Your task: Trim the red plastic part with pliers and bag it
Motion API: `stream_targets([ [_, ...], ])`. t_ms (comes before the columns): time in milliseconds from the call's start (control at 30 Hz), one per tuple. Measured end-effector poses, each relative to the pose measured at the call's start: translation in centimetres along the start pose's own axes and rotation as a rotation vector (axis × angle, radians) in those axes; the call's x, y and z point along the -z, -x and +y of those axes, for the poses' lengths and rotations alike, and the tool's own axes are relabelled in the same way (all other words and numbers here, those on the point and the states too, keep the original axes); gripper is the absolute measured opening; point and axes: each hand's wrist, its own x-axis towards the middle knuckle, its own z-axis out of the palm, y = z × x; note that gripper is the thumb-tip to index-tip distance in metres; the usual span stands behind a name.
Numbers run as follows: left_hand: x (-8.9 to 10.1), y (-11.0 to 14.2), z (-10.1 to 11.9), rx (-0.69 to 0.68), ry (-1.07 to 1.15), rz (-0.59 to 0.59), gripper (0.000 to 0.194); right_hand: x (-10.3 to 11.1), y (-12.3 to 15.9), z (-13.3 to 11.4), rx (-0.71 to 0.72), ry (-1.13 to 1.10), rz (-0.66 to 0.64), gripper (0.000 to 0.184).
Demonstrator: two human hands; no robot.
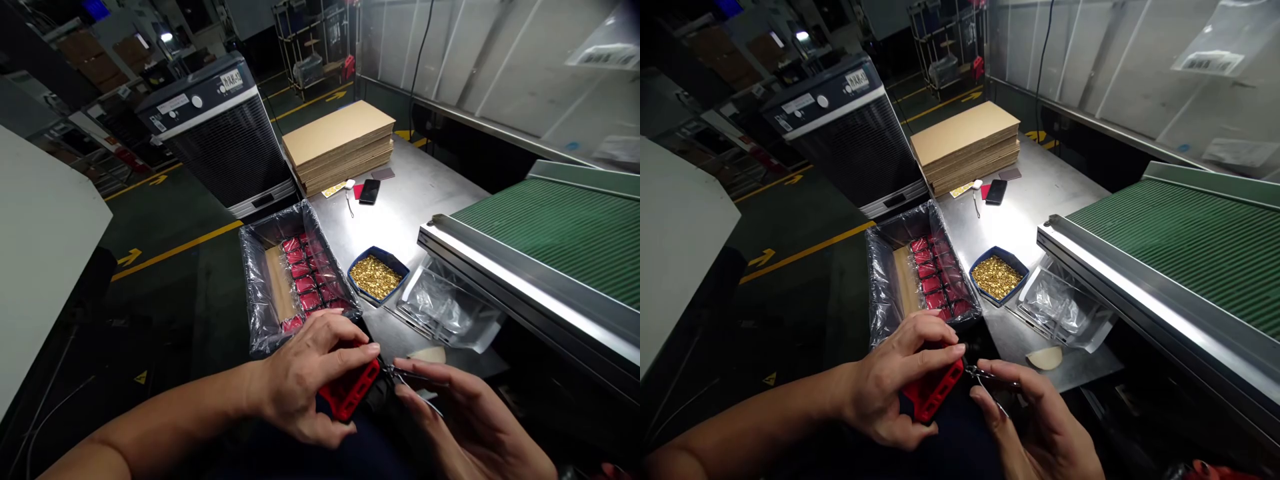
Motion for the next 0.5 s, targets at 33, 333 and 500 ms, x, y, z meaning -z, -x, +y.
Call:
stream_targets([
  [33, 0.00, -0.01, 0.03, 0.000, -0.003, -0.005, 0.068, 0.06, 0.07, -0.06, 0.019, 0.028, -0.010, 0.024],
  [333, -0.10, 0.21, -0.02, 0.000, -0.009, -0.041, 0.070, 1.01, -0.58, -0.51, 0.123, 0.116, -0.071, 0.023],
  [500, -0.21, -0.01, 0.22, -0.001, -0.011, -0.035, 0.071, 0.88, -0.37, -0.67, 0.055, 0.055, -0.037, 0.019],
])
